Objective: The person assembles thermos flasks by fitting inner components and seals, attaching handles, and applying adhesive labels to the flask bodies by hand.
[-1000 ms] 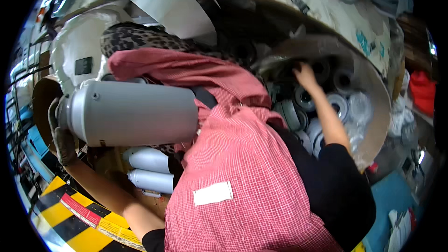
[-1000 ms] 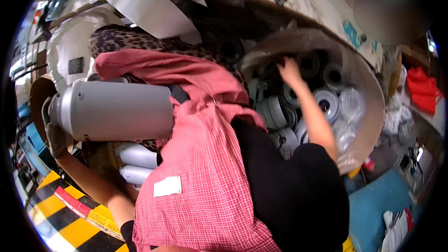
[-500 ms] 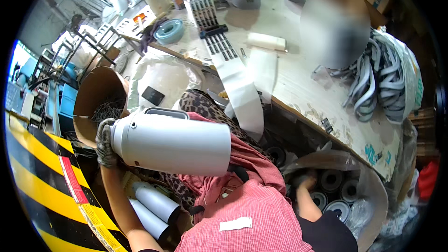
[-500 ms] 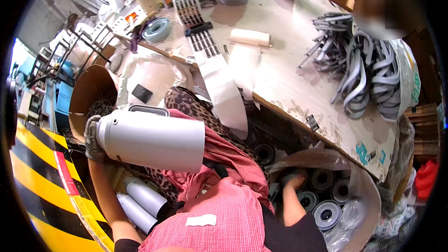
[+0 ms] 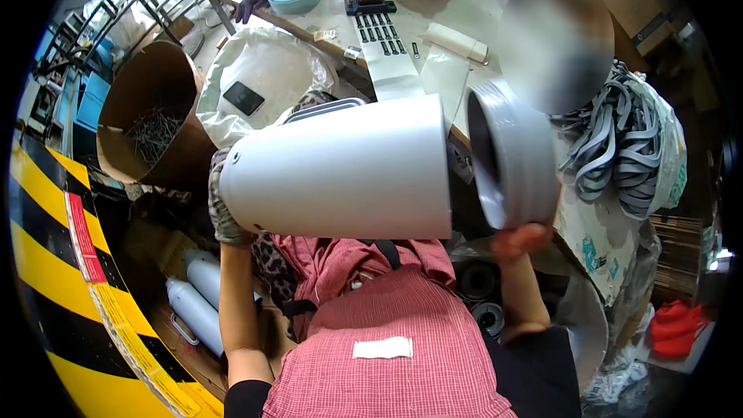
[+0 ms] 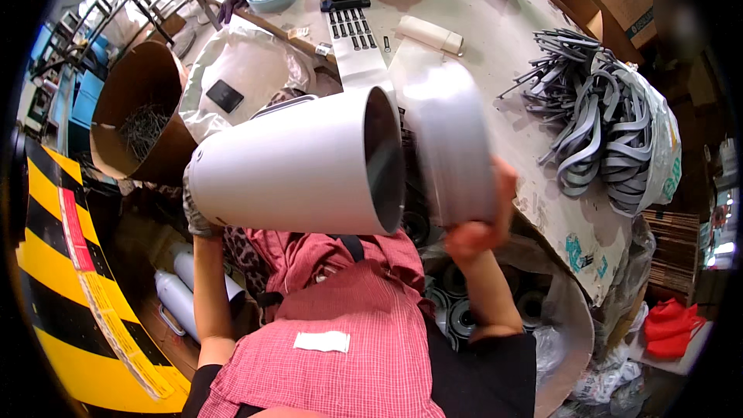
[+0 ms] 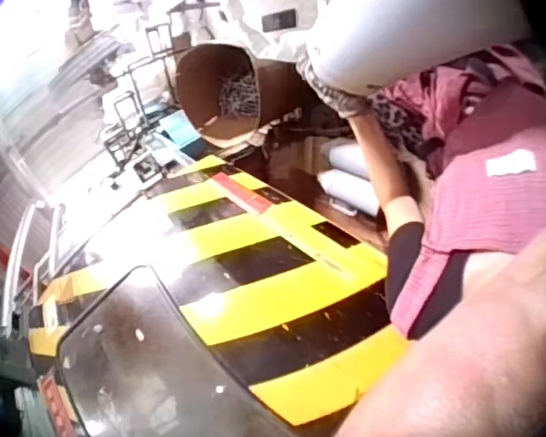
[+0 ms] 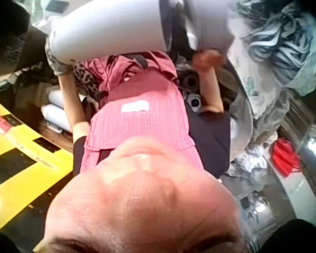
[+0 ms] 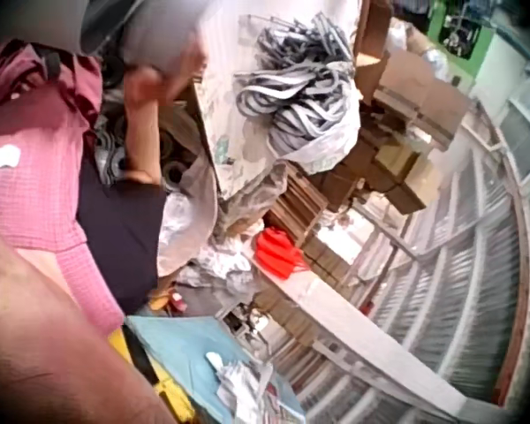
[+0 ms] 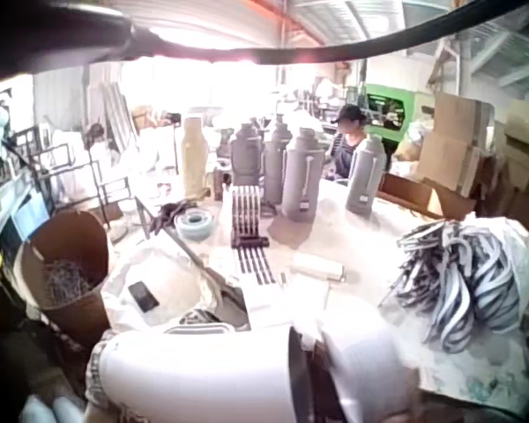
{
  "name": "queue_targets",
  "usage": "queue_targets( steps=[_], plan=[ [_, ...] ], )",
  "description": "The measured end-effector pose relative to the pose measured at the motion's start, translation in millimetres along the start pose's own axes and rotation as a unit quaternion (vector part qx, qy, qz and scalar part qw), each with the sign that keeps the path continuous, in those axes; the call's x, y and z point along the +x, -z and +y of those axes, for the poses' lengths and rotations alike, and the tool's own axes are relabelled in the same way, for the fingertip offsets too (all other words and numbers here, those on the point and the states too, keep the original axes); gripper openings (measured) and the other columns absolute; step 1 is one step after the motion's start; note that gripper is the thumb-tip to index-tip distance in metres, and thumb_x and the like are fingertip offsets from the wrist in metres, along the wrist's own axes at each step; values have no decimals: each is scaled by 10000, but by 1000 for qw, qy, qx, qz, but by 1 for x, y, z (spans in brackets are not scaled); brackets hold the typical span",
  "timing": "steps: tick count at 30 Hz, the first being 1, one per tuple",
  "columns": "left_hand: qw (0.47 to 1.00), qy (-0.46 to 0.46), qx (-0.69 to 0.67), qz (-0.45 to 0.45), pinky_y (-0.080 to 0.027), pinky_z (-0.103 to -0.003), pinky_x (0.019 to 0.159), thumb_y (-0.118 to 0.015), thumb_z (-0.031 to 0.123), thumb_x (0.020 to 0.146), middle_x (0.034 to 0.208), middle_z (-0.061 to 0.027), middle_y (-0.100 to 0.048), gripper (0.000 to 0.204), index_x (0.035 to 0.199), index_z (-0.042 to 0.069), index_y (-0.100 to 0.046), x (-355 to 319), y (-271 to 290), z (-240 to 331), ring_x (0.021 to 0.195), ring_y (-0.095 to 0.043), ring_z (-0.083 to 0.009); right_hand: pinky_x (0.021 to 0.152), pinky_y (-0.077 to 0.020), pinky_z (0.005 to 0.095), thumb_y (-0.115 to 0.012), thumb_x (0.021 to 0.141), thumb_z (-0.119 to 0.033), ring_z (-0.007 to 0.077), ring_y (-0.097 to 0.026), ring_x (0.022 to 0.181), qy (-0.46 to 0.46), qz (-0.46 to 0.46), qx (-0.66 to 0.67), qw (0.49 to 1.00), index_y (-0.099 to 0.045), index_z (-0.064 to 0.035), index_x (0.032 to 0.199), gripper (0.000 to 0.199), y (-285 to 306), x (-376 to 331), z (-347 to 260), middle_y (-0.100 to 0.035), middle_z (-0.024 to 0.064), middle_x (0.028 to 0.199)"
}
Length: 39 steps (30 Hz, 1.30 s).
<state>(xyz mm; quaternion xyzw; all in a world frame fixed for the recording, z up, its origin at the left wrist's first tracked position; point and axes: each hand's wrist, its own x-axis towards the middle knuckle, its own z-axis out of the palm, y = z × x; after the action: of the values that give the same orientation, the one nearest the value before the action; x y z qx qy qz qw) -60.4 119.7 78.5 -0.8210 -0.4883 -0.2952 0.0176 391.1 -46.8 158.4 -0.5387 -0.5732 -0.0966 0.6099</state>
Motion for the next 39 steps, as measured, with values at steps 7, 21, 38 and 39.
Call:
queue_targets(
  steps=[7,21,38,39],
  plan=[
    [998,52,-21,27,-432,-398,1043,-601,220,945,1289,-132,-604,429,1326,29,-557,-12,6,30,1188,-559,-265,839,-482,459,-581,984,-483,348,-570,1091,196,-131,133,963,-560,-100,1355,533,-50,38,-33,-559,258,1237],
    [890,-411,-168,-100,-449,-658,1058,-802,318,765,1155,-63,-497,444,1143,374,-575,77,225,124,1179,-520,-319,1008,-503,358,-383,1090,-447,196,-648,1119,-657,-321,490,473,-632,-27,1307,535,-161,-88,-6,-653,109,1298],
    [883,154,-425,-127,-350,-404,1124,-705,601,826,1359,-158,-571,854,1348,-54,-541,92,134,67,1271,-508,-255,1081,-406,419,-672,779,33,328,-493,1292,60,-258,-427,864,-681,-101,1067,318,240,139,199,-577,69,1328],
    [883,112,-445,-95,-385,-412,1107,-778,615,750,1348,-139,-569,918,1375,-4,-516,93,134,66,1259,-520,-260,1094,-400,421,-665,785,30,332,-472,1333,101,-262,-448,849,-672,-94,1052,294,241,143,199,-568,66,1369]
  ],
)
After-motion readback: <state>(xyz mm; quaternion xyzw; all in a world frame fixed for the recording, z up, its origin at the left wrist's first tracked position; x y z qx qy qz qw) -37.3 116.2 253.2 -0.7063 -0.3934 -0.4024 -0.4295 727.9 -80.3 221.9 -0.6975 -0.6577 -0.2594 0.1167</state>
